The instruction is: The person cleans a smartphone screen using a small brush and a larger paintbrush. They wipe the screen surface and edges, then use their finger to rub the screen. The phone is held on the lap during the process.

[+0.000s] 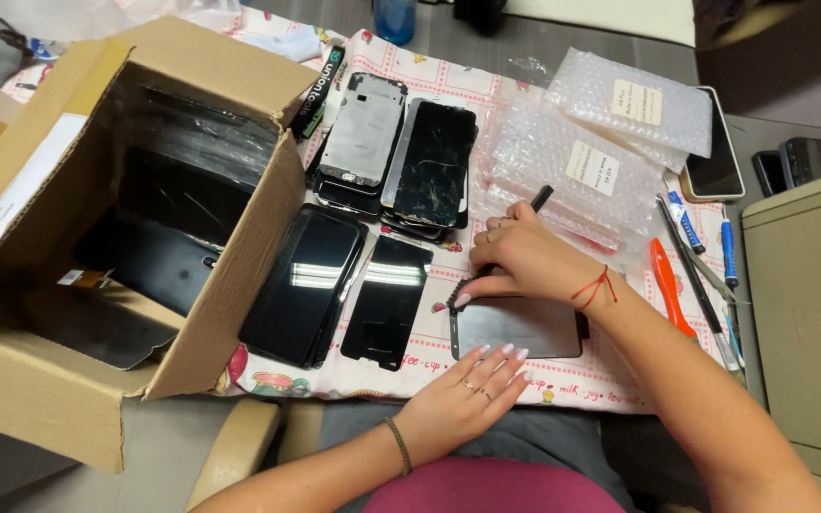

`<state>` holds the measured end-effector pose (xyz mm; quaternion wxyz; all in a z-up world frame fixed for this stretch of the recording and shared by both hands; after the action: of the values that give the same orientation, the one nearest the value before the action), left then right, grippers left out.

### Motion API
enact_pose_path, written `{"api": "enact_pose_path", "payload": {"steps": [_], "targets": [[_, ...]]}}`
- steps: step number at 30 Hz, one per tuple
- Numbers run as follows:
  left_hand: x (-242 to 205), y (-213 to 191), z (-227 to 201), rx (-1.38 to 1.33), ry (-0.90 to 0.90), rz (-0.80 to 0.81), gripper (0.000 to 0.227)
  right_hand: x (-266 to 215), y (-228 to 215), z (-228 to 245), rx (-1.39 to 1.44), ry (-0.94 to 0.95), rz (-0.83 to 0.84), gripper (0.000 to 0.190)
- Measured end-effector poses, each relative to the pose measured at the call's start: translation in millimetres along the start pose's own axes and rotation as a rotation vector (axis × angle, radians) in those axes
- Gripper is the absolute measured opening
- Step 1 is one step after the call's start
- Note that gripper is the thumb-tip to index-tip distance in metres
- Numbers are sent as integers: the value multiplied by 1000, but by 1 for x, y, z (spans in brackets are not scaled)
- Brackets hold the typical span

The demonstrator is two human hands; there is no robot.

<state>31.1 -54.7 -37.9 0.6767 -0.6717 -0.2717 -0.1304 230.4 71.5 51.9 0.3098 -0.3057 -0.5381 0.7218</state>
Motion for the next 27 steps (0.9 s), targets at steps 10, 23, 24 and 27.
{"api": "enact_pose_path", "payload": {"steps": [10,23,24,27], "targets": [[-4,8,-2,31,-30,-22,35,16,5,11,-210,-151,29,67],[-4,6,-4,55,-46,-38,33,4,6,24,-358,-175,-143,65],[-3,5,-2,48,-47,-51,31,4,4,24,-370,-172,-188,65],[4,-10,2,1,-40,-80,29,-9,13,51,-149,-204,109,65]]}}
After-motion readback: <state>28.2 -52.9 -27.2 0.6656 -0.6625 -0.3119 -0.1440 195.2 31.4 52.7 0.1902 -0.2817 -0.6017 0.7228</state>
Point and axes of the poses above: each hand's wrist, its own x-axis towards the middle knuckle, its own y-axis out of the palm, z = x × y, the point moved 1 cm from there along x, towards the middle knuckle, and after that the axes turned 1 degree about -x, right-handed, at the moved point
